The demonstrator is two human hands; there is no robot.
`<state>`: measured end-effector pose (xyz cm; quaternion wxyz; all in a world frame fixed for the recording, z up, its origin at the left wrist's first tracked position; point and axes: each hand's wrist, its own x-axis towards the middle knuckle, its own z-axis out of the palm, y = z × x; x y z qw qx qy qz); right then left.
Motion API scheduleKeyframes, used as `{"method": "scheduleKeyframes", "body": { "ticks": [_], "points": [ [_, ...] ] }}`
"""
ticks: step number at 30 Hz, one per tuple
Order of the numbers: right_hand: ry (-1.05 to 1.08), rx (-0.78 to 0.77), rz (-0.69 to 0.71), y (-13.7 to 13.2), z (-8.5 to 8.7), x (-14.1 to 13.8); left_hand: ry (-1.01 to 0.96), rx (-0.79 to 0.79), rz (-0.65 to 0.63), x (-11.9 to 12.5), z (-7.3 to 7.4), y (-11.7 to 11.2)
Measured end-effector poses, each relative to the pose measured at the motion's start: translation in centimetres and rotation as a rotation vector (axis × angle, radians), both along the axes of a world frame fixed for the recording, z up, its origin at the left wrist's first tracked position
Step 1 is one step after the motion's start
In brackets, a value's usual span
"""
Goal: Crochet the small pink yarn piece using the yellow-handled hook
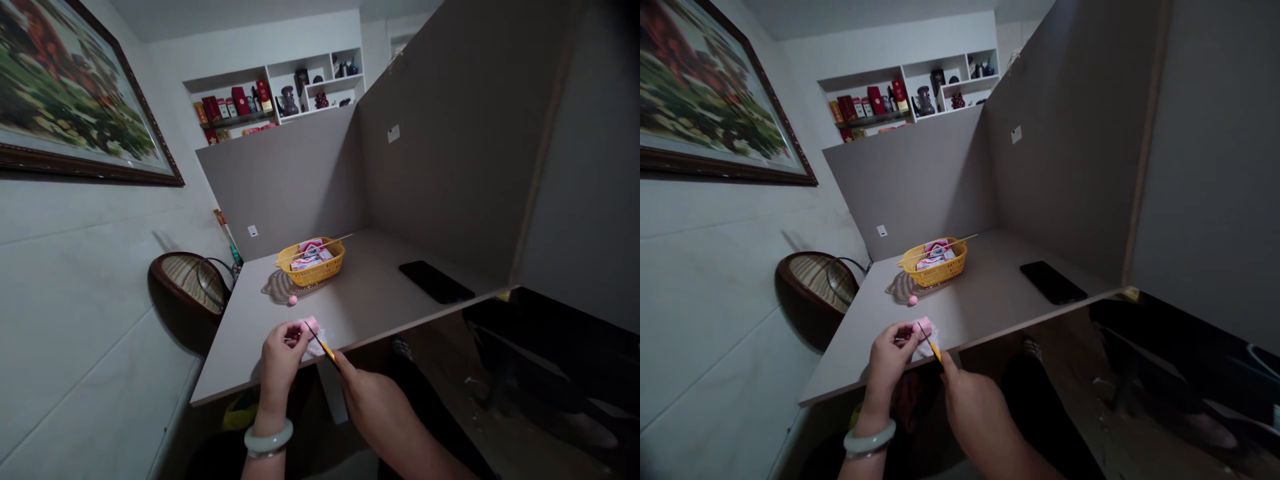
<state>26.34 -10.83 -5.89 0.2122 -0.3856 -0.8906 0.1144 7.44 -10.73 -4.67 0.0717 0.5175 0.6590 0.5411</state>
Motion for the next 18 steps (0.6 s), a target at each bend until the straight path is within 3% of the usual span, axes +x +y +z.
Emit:
{"method": "scheduleKeyframes", "body": {
  "ticks": [6, 13, 18],
  "points": [
    [-0.013, -0.006, -0.023, 1.1, 1.5, -1.1, 0.016, -0.01, -0.002, -0.1, -0.1, 0.1],
    [-0.008, -0.047, -0.001, 0.4, -0.1, 0.1, 0.035, -0.018, 0.013, -0.2, -0.3, 0.0],
    [-0.023, -0.037, -0.007, 1.1, 0.8, -0.6, 0.003, -0.028, 0.002, -0.3, -0.5, 0.2]
  ]
}}
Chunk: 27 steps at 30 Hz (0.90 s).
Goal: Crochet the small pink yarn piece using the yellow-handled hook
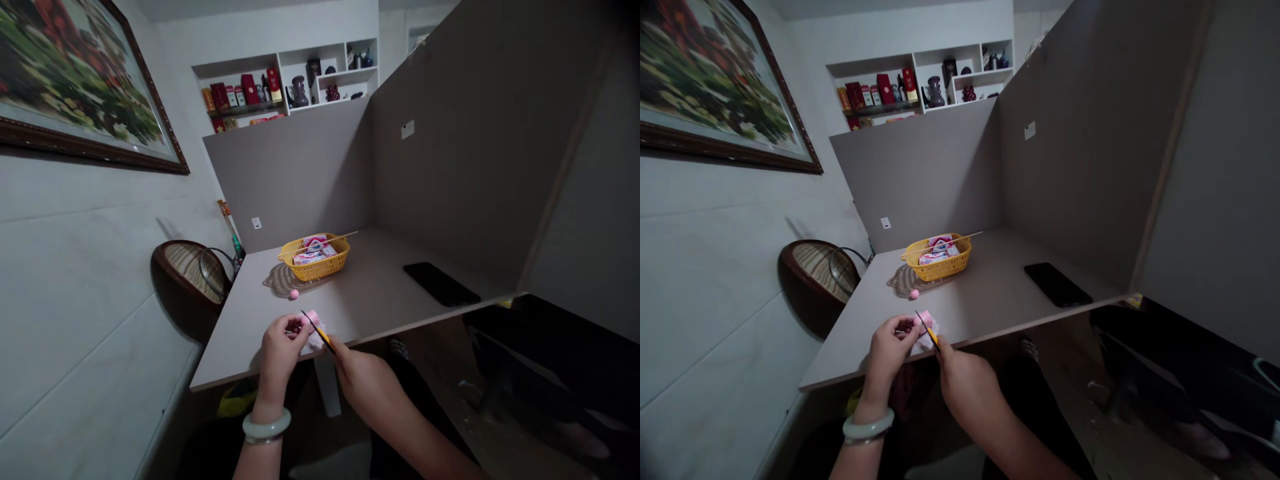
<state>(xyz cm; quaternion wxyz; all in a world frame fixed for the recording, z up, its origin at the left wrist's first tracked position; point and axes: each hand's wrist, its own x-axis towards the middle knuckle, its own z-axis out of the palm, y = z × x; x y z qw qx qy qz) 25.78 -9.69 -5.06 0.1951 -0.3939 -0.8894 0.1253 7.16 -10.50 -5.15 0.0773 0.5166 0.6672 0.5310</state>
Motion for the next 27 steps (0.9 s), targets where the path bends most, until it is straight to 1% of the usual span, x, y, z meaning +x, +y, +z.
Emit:
{"method": "scheduleKeyframes", "body": {
  "ticks": [3, 7, 10, 13, 16, 20, 22, 24, 27],
  "points": [
    [0.0, 0.0, -0.006, 0.4, 0.1, -0.7, -0.015, -0.019, -0.019, -0.1, 0.0, -0.1],
    [0.039, -0.003, 0.018, 0.2, -1.0, -0.6, 0.036, -0.025, -0.059, 0.1, 0.4, -0.6],
    [0.055, 0.027, 0.021, 0.1, -1.6, -0.3, 0.098, -0.019, -0.05, 0.3, 0.6, -0.9],
    [0.036, 0.065, 0.0, 0.1, -1.7, -0.4, 0.135, 0.004, -0.023, 0.5, 0.2, -0.8],
    [0.047, 0.129, -0.011, 0.1, -2.1, -0.7, 0.209, 0.032, 0.032, 0.6, -0.2, -0.7],
    [0.015, 0.177, -0.007, -0.3, -3.1, -0.2, 0.344, 0.063, 0.117, 0.6, -0.5, -0.7],
    [-0.004, 0.179, 0.015, -0.5, -3.6, 0.5, 0.379, 0.073, 0.136, 0.5, -0.6, -0.8],
    [-0.006, 0.169, 0.036, -0.6, -3.6, 1.0, 0.384, 0.076, 0.136, 0.5, -0.7, -0.8],
    [-0.003, 0.16, 0.033, -0.4, -2.7, 1.0, 0.376, 0.082, 0.13, 0.4, -0.7, -0.7]
  ]
}}
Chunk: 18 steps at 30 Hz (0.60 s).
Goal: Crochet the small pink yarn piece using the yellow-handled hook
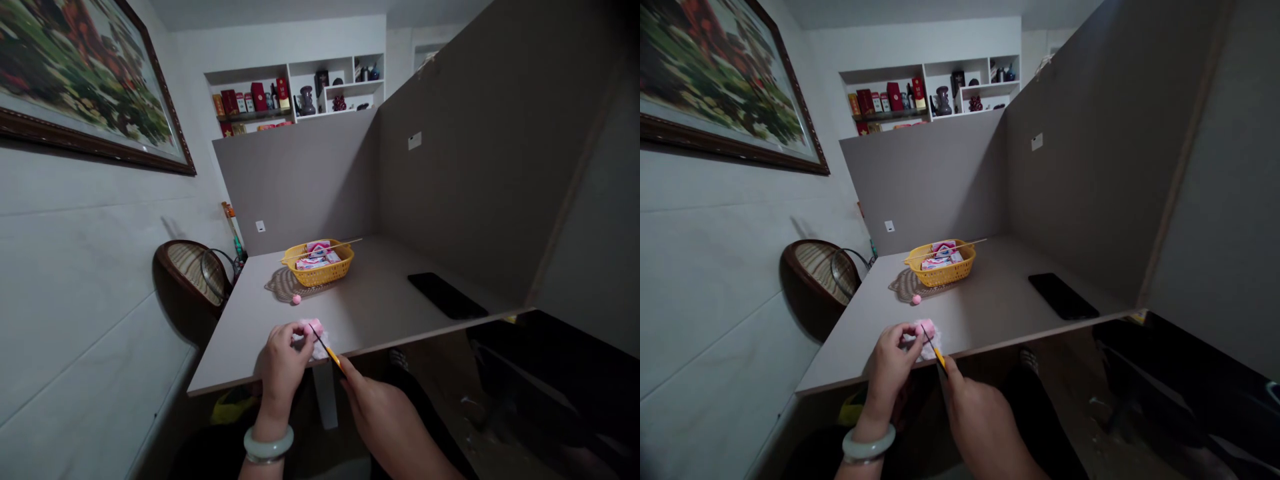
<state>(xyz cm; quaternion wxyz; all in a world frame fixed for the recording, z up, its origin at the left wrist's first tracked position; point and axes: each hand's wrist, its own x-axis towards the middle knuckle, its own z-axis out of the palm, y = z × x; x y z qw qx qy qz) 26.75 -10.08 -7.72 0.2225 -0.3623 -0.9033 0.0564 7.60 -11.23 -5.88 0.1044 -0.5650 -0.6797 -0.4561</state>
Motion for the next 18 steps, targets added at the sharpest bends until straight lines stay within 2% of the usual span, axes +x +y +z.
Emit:
{"method": "scheduleKeyframes", "body": {
  "ticks": [5, 13, 16, 18],
  "points": [
    [0.011, -0.033, -0.029, 0.6, 2.0, -1.4, -0.065, -0.037, -0.015, -0.2, 0.1, 0.1],
    [0.052, -0.005, -0.004, -0.2, 0.5, 0.2, -0.116, -0.058, -0.047, 0.0, 0.6, -0.3],
    [0.064, 0.015, -0.018, 0.0, 0.5, 0.5, -0.139, -0.11, -0.076, 0.2, 1.5, -0.3],
    [0.075, 0.02, -0.021, 0.2, 0.6, 0.5, -0.141, -0.198, -0.136, -0.1, 2.5, -0.3]
  ]
}}
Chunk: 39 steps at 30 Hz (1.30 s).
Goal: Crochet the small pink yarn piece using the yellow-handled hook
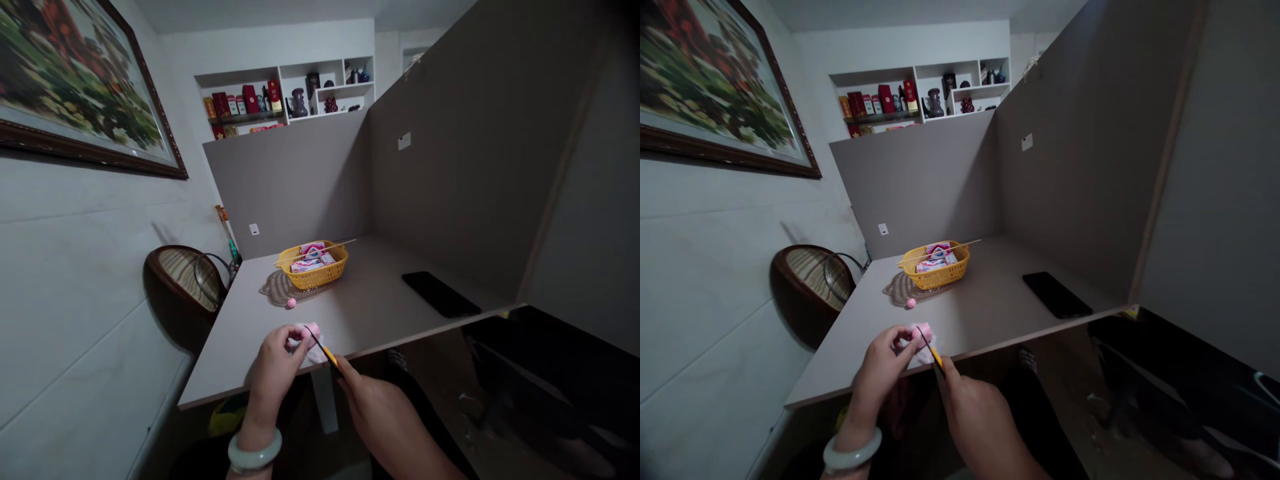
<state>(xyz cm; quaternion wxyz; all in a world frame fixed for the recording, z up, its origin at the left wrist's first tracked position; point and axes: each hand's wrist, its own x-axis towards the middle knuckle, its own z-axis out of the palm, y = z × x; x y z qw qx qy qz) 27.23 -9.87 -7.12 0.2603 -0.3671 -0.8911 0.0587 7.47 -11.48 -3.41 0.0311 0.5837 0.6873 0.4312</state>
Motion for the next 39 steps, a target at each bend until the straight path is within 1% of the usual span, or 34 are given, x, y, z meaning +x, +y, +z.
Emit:
{"method": "scheduleKeyframes", "body": {
  "ticks": [2, 4, 5, 7, 9, 10, 12, 14, 18, 22, 24, 27, 30, 32, 35, 39],
  "points": [
    [0.014, 0.001, 0.003, 0.0, 0.0, 0.0, 0.017, -0.086, -0.059, -0.7, 1.2, 0.2],
    [0.027, -0.005, 0.002, 0.0, -0.2, 0.1, 0.033, -0.136, -0.126, -1.8, 2.3, 0.7],
    [0.033, -0.011, 0.001, -0.1, -0.3, 0.1, 0.033, -0.146, -0.173, -2.3, 2.8, 1.0],
    [0.045, -0.021, 0.001, -0.1, -0.6, 0.0, 0.002, -0.113, -0.231, -3.4, 3.3, 1.6],
    [0.049, -0.016, -0.001, 0.0, -0.9, 0.0, -0.059, -0.096, -0.297, -4.1, 3.4, 2.1],
    [0.048, -0.01, 0.002, 0.0, -1.0, -0.1, -0.086, -0.112, -0.357, -4.3, 3.2, 2.3],
    [0.041, 0.004, 0.008, 0.1, -1.1, -0.1, -0.137, -0.149, -0.476, -4.4, 2.7, 2.5],
    [0.042, 0.021, 0.016, 0.2, -1.1, 0.0, -0.153, -0.181, -0.537, -4.3, 2.1, 2.5],
    [0.047, 0.034, 0.021, 0.0, -1.1, 0.1, -0.166, -0.219, -0.509, -4.1, 1.4, 2.4],
    [0.056, 0.037, 0.018, -0.2, -1.1, 0.1, -0.23, -0.262, -0.512, -4.1, 1.3, 2.6],
    [0.062, 0.02, 0.026, -0.2, -1.1, 0.0, -0.223, -0.259, -0.495, -4.0, 1.2, 2.6],
    [0.055, -0.02, 0.025, -0.3, -0.9, -0.1, -0.117, -0.172, -0.412, -3.6, 1.2, 2.5],
    [0.045, -0.056, 0.018, -0.2, -0.6, -0.2, 0.022, -0.061, -0.27, -3.0, 1.0, 2.2],
    [0.038, -0.07, 0.026, -0.1, -0.5, -0.2, 0.069, -0.027, -0.202, -2.9, 0.8, 2.0],
    [0.03, -0.095, 0.035, -0.2, -0.1, -0.4, 0.071, -0.029, -0.183, -2.9, 0.6, 1.9],
    [-0.002, -0.132, 0.019, -0.3, 0.4, -0.7, -0.005, -0.043, -0.163, -2.9, 0.7, 1.8]
  ]
}}
